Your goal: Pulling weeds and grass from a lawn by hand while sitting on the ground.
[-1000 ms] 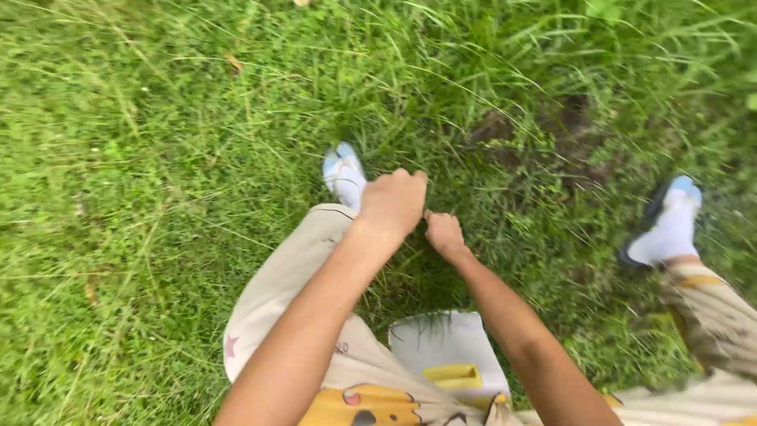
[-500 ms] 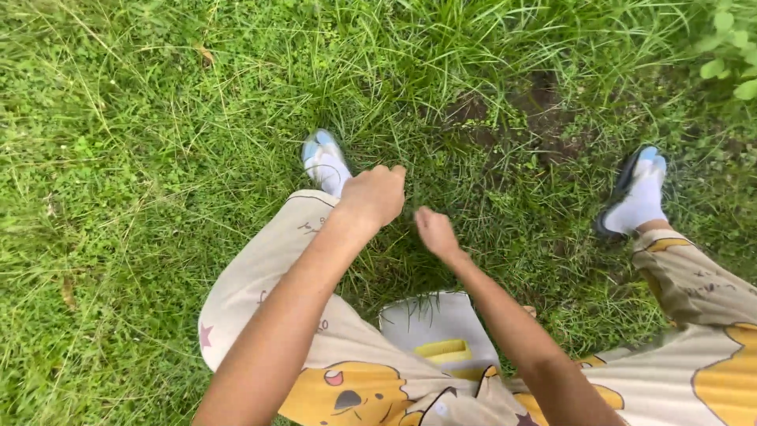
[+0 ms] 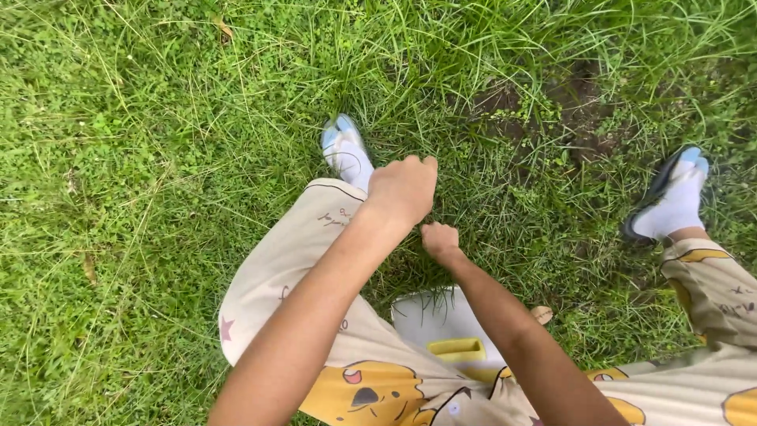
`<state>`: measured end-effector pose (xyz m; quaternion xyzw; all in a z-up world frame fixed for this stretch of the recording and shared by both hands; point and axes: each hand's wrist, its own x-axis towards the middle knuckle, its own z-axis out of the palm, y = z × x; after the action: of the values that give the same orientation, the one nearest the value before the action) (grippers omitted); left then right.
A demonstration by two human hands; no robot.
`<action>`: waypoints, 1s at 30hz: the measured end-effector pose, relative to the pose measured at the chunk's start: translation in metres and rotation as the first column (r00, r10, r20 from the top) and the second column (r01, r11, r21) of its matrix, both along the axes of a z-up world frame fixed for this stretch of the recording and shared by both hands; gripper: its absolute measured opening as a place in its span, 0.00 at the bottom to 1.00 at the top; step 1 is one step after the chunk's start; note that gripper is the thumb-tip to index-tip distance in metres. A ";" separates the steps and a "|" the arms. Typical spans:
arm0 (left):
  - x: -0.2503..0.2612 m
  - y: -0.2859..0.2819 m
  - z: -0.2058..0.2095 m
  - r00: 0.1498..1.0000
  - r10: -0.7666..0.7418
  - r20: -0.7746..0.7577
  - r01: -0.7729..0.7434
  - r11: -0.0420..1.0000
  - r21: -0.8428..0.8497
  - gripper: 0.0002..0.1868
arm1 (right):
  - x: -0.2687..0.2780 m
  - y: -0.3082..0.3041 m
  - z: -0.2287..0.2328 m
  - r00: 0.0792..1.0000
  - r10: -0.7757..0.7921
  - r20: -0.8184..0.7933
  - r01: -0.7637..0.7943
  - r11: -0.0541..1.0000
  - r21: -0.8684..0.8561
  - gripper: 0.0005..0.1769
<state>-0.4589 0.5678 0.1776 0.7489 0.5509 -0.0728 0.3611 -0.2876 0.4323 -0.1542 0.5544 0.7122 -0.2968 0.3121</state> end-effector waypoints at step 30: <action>0.044 0.006 0.029 0.979 -0.193 -0.068 0.195 0.980 0.031 0.23 | 0.053 -0.093 -0.127 0.269 -0.954 -0.129 0.872 0.299 -0.388 0.23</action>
<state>-0.4150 0.5739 0.2069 0.8029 0.4879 -0.1217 0.3201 -0.2344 0.3390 -0.2814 0.7613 0.2569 -0.5951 0.0190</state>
